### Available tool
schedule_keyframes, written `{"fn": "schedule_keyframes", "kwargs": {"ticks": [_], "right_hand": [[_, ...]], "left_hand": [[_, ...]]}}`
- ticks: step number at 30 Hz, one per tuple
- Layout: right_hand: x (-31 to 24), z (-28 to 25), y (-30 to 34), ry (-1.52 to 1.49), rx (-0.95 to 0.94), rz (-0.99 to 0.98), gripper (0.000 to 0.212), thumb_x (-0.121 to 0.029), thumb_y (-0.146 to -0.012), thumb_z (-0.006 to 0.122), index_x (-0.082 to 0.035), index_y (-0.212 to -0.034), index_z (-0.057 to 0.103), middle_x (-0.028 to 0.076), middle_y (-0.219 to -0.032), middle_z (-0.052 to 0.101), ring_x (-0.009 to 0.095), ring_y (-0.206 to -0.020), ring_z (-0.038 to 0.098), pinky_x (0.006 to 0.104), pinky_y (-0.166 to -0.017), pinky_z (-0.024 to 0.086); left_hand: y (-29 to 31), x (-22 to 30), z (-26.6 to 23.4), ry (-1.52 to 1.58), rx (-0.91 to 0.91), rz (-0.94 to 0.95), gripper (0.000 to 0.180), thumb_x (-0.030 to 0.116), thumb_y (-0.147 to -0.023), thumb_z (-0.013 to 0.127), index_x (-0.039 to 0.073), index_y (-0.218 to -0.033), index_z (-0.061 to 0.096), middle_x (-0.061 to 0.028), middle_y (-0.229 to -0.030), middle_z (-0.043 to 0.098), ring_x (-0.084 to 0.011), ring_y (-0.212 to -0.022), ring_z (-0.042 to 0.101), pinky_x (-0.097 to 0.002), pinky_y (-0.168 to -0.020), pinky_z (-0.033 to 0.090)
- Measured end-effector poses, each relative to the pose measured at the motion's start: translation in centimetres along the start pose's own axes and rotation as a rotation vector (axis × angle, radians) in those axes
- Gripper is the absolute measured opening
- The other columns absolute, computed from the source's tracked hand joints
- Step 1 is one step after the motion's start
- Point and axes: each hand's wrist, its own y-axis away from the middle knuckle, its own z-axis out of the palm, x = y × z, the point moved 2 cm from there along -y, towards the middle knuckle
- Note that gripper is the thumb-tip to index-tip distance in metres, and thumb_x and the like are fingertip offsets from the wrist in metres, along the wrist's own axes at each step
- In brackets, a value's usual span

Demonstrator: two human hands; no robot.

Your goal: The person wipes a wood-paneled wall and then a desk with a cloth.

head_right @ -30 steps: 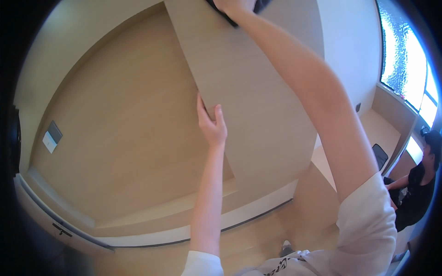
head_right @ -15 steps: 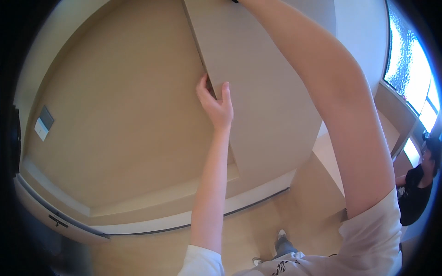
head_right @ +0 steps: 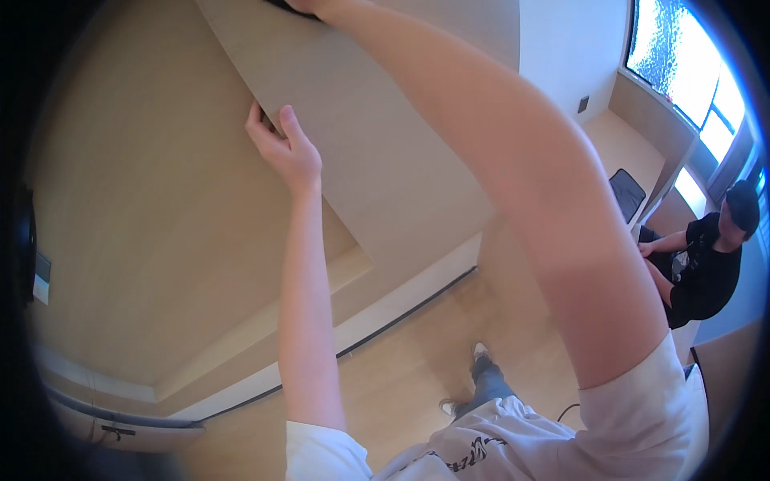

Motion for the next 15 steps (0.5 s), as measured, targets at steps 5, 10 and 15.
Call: {"fn": "schedule_keyframes", "kwargs": {"ticks": [5, 10, 15], "right_hand": [[-0.3, -4.2, 8.5, -0.004, -0.251, 0.078, 0.056, -0.035, -0.08, 0.059, 0.004, -0.12, 0.057, 0.027, -0.132, 0.051, 0.045, -0.129, 0.039, 0.0542, -0.112, 0.024], [-2.1, -9.1, 19.9, -0.004, -0.409, 0.125, 0.077, -0.044, -0.074, 0.062, 0.002, -0.134, 0.048, 0.026, -0.152, 0.028, 0.041, -0.141, 0.026, 0.0559, -0.113, 0.018], [-1.8, -15.8, 36.8, 0.02, -0.694, 0.332, 0.092, -0.051, -0.065, 0.068, -0.002, -0.139, 0.043, 0.026, -0.154, 0.021, 0.048, -0.139, 0.019, 0.0575, -0.115, 0.012]], "left_hand": [[0.0, 0.0, -0.9, 0.105, 0.018, -0.094, 0.045, 0.016, -0.096, 0.056, -0.006, -0.132, 0.041, -0.0188, -0.128, 0.05, -0.0274, -0.117, 0.052, -0.0361, -0.098, 0.043], [-0.2, 0.4, -2.8, 0.1, 0.035, -0.093, 0.049, 0.023, -0.098, 0.055, -0.006, -0.134, 0.038, -0.0172, -0.126, 0.054, -0.0229, -0.114, 0.054, -0.0334, -0.095, 0.044], [0.4, 0.6, -1.4, 0.139, 0.026, -0.136, 0.049, 0.026, -0.099, 0.054, -0.004, -0.134, 0.039, -0.0145, -0.125, 0.054, -0.0194, -0.111, 0.054, -0.0312, -0.093, 0.044]]}}
